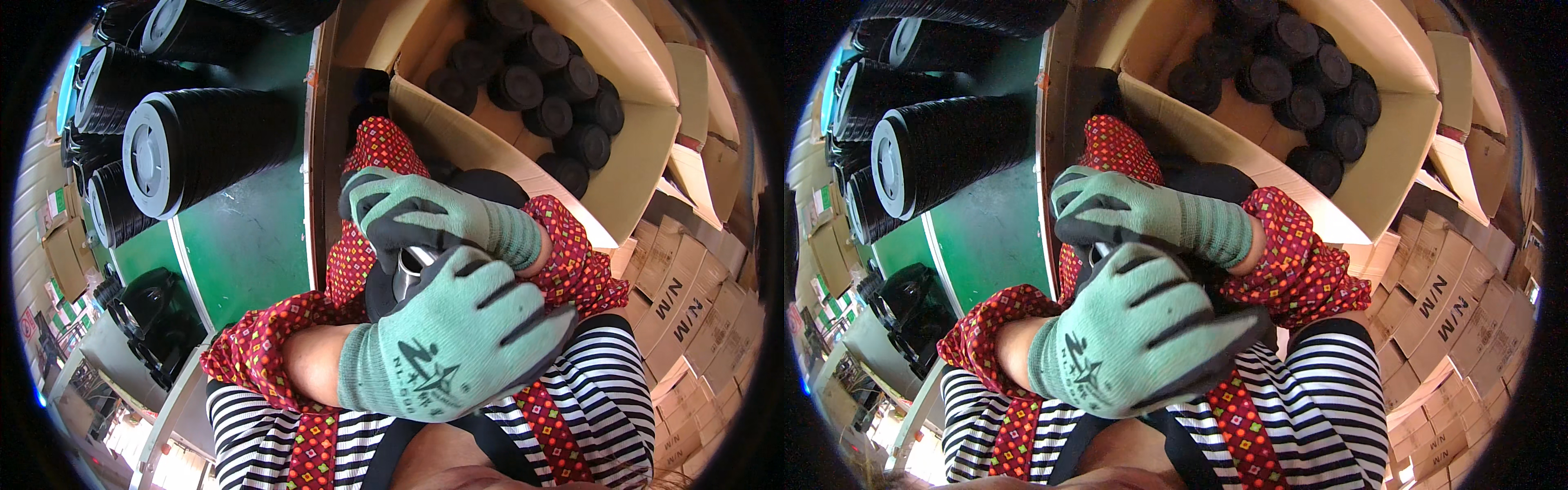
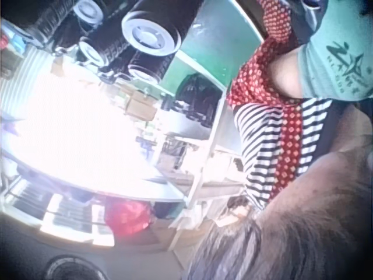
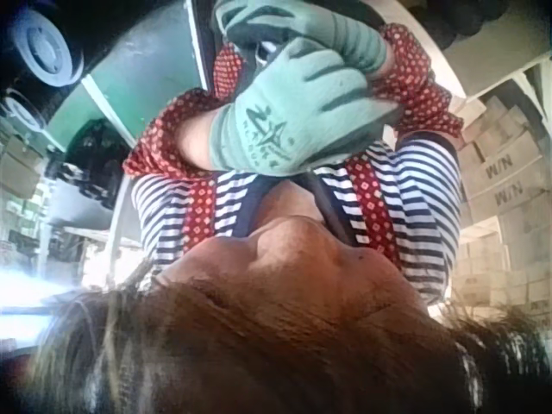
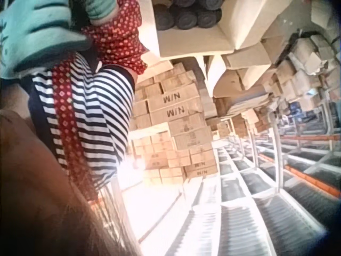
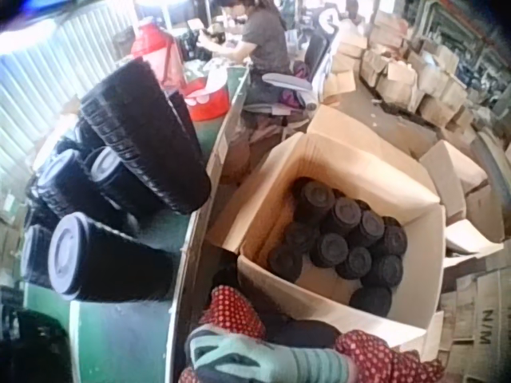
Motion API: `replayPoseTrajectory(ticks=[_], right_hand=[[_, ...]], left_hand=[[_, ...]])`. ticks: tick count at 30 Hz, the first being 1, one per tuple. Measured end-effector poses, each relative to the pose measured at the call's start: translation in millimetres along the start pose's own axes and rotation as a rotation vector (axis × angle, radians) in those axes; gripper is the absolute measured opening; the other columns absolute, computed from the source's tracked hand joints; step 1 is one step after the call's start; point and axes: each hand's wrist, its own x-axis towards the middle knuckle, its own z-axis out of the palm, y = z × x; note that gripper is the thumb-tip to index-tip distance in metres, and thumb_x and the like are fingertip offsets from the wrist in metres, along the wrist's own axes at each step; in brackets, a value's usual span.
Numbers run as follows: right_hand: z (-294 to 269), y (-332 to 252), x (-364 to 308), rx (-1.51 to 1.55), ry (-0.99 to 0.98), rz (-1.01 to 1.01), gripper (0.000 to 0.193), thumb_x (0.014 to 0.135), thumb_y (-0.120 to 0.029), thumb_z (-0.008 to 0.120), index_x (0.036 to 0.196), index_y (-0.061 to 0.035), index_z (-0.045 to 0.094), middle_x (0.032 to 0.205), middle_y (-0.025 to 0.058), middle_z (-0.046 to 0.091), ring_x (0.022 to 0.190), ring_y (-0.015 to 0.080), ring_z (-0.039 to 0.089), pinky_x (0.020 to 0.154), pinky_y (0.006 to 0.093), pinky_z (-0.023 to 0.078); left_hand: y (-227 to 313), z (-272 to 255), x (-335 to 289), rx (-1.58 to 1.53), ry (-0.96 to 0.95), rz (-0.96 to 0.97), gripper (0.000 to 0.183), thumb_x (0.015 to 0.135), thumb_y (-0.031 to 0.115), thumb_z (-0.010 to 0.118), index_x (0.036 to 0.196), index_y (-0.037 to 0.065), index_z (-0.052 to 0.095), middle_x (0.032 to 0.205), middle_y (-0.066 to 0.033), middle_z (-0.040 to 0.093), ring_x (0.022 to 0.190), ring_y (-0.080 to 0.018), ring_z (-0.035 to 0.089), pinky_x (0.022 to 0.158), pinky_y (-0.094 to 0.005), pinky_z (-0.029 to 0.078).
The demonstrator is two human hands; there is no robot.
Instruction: The person repeatedly picks up black plastic containers and inserts a metal rod into each one, then places the assembled units on a green workbench. The person handles the containers one at a time and continues the same insertion and placement sequence throughout the clip.
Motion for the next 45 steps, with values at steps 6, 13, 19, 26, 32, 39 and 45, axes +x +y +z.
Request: replayPoseTrajectory(ticks=[6, 13, 19, 26, 32, 39, 45], right_hand=[[2, 15, 12, 0.197, -0.008, -0.057, 0.031, 0.096, -0.009, 0.07, 0.125, -0.0015, 0.063, 0.124, 0.0164, 0.06, 0.121, 0.0365, 0.056, 0.103, 0.0463, 0.047], [-1, -13, 3, 0.172, 0.082, 0.28, 0.025, 0.098, -0.01, 0.068, 0.121, -0.0015, 0.065, 0.129, 0.0175, 0.06, 0.128, 0.0357, 0.055, 0.113, 0.045, 0.042], [-16, -43, -6, -0.424, 0.069, 0.361, 0.032, 0.092, -0.011, 0.071, 0.122, -0.0023, 0.067, 0.131, 0.0215, 0.061, 0.129, 0.0418, 0.055, 0.115, 0.0516, 0.04], [-45, -60, 22, -0.578, -0.316, 0.479, 0.052, 0.072, -0.041, 0.086, 0.106, -0.0077, 0.066, 0.096, 0.0109, 0.061, 0.097, 0.0329, 0.058, 0.09, 0.0453, 0.045], [-39, -66, 29, -0.513, -0.176, 0.366, 0.052, 0.071, -0.036, 0.087, 0.109, -0.0064, 0.067, 0.103, 0.0116, 0.063, 0.102, 0.0345, 0.058, 0.095, 0.0454, 0.045], [-12, -74, 25, -0.786, -0.162, 0.588, 0.06, 0.07, -0.051, 0.085, 0.105, -0.0077, 0.065, 0.098, 0.0128, 0.064, 0.096, 0.0343, 0.062, 0.089, 0.0472, 0.045], [-8, -99, 31, -0.905, -0.235, 0.767, 0.06, 0.065, -0.049, 0.09, 0.1, -0.0071, 0.064, 0.091, 0.0114, 0.06, 0.088, 0.0338, 0.06, 0.084, 0.0474, 0.044]], left_hand=[[1, 5, 10, 0.131, 0.027, -0.066, 0.046, 0.08, 0.027, 0.063, 0.12, 0.005, 0.072, 0.097, -0.0069, 0.061, 0.089, -0.0254, 0.06, 0.076, -0.0419, 0.049], [-18, -3, 6, -0.088, -0.042, 0.083, 0.045, 0.077, 0.029, 0.071, 0.116, 0.006, 0.075, 0.093, -0.0031, 0.063, 0.08, -0.0221, 0.063, 0.07, -0.0366, 0.05], [-55, -36, -41, -0.696, 0.052, 0.234, 0.039, 0.089, 0.034, 0.072, 0.105, -0.001, 0.077, 0.082, -0.0067, 0.064, 0.07, -0.0262, 0.062, 0.075, -0.0434, 0.053], [-47, -59, -57, -0.793, 0.06, -0.188, 0.053, 0.097, 0.029, 0.068, 0.132, -0.01, 0.062, 0.112, -0.0253, 0.065, 0.101, -0.037, 0.064, 0.102, -0.056, 0.051], [30, -72, -9, 0.35, -0.222, -0.567, 0.082, 0.094, 0.026, 0.07, 0.155, -0.015, 0.032, 0.149, -0.0386, 0.045, 0.132, -0.0518, 0.055, 0.112, -0.0508, 0.046], [-25, -77, -39, 0.327, -0.411, -0.54, 0.063, 0.088, 0.017, 0.076, 0.14, -0.007, 0.05, 0.094, -0.025, 0.071, 0.086, -0.0417, 0.073, 0.075, -0.0464, 0.058], [-51, -82, -45, 0.055, -0.421, -0.53, 0.067, 0.082, 0.01, 0.077, 0.144, 0.0, 0.054, 0.11, -0.0232, 0.073, 0.095, -0.0418, 0.073, 0.082, -0.045, 0.059]])
